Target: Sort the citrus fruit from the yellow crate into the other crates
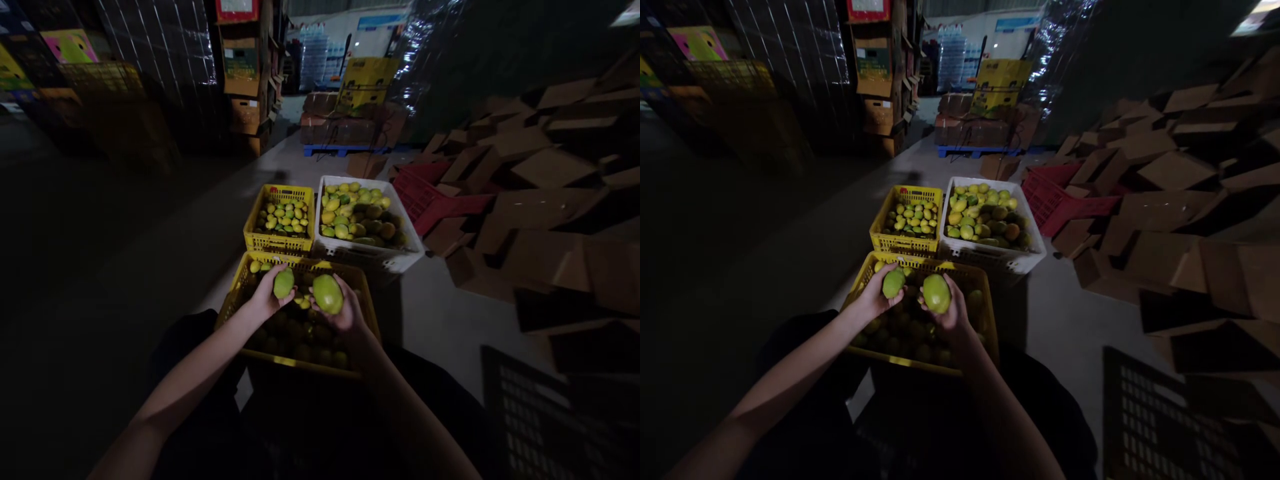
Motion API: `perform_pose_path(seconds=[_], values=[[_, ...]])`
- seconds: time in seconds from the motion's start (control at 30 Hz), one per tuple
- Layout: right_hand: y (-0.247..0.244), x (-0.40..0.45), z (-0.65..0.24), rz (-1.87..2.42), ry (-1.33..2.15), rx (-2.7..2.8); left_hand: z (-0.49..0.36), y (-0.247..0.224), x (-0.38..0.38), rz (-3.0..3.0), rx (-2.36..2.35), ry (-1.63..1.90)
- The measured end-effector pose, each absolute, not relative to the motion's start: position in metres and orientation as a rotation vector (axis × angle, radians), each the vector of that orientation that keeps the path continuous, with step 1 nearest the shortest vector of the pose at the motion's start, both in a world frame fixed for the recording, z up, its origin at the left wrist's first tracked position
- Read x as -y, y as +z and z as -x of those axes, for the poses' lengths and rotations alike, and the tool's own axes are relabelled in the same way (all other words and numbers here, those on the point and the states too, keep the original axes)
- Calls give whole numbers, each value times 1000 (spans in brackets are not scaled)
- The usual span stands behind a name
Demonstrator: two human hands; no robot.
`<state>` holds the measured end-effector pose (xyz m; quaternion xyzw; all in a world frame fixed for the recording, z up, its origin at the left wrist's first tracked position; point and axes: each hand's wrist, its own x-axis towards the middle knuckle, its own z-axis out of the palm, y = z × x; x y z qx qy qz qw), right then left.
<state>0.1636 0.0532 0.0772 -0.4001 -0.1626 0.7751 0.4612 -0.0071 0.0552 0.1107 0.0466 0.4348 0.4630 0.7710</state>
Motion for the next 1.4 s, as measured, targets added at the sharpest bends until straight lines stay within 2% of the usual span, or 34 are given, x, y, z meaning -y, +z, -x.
perform_pose_path(seconds=[0.13,0.33,0.73,1.13,1.27,1.4], values=[[74,-57,-160,1007,1969,368,6,108,-56,-68,-870,977],[85,-50,-153,996,1877,318,5,104,-55,29,-885,1134],[89,-48,-148,957,2008,195,9,102,-56,-42,-770,1035],[93,-39,-157,504,1971,737,8,115,-42,-905,-659,962],[93,-36,-156,529,1955,752,9,116,-42,-949,-639,937],[92,-41,-156,648,2031,634,9,115,-45,-726,-689,917]])
